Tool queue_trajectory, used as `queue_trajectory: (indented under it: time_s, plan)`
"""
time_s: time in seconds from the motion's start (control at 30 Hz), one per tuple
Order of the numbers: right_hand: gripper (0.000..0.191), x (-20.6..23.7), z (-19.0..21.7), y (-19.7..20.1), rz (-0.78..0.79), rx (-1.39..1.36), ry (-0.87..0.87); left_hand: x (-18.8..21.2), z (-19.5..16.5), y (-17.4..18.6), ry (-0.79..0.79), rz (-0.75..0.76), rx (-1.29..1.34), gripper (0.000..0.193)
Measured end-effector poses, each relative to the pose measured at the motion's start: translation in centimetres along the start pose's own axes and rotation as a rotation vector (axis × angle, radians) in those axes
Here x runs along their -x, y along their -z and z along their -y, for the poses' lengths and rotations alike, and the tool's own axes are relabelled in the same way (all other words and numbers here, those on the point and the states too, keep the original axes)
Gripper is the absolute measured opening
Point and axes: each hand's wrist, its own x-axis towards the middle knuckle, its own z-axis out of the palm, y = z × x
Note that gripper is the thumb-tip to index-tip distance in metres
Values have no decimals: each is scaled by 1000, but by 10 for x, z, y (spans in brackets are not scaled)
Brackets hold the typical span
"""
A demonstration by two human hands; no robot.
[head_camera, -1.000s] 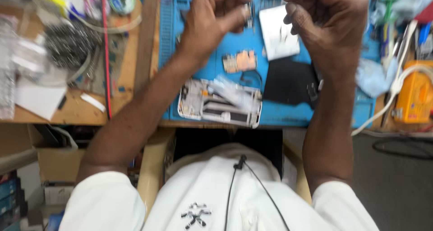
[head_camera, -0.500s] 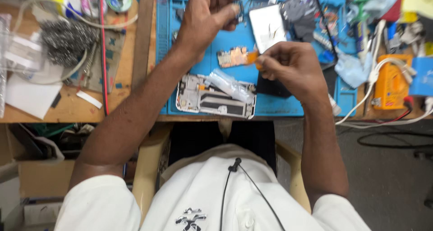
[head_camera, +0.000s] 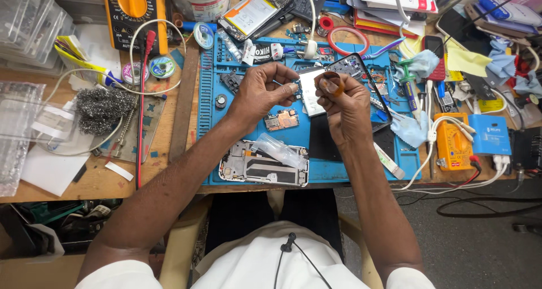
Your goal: The person repairs a smartphone at a workbench. They hold the phone frame with internal components exposed, peel protective film and adhesive strips, apply adhesive to the frame, press components into place, and use an orange heat gun on the device while manipulating small parts on the mat.
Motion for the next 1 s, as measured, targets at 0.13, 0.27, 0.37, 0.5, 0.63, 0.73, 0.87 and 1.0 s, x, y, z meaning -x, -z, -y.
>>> queue_trajectory:
  time_s: [0.13,0.27,0.37,0.5,0.63,0.73,0.87,1.0]
  plan:
    - [11,-3,-7,-2,-18,-46,-46,0,2,0,-15,-5,4,19]
    - [26,-3,-10,-11,-18,-17,-12,0,4,0,-22,-13,20,19]
    - [39,-1,-11,-13,-18,19,-3,-1,6,0,-19,-26,-23,18]
    - [31,-2,-13,-12,-35,-1,-12,-1,6,0,-2,-41,-45,17]
    - [23,-2,-14,-9,-32,53,-14,-1,4,1,-5,-43,-69,17]
    - [25,-1,-16,-9,-16,89,-7,0,3,2,-13,-41,-87,18]
    - [26,-1,-16,-9,-9,146,11,0,3,2,-31,-26,-122,18]
    - [28,-1,-18,-10,-1,168,1,0,3,2,-57,-38,-214,19]
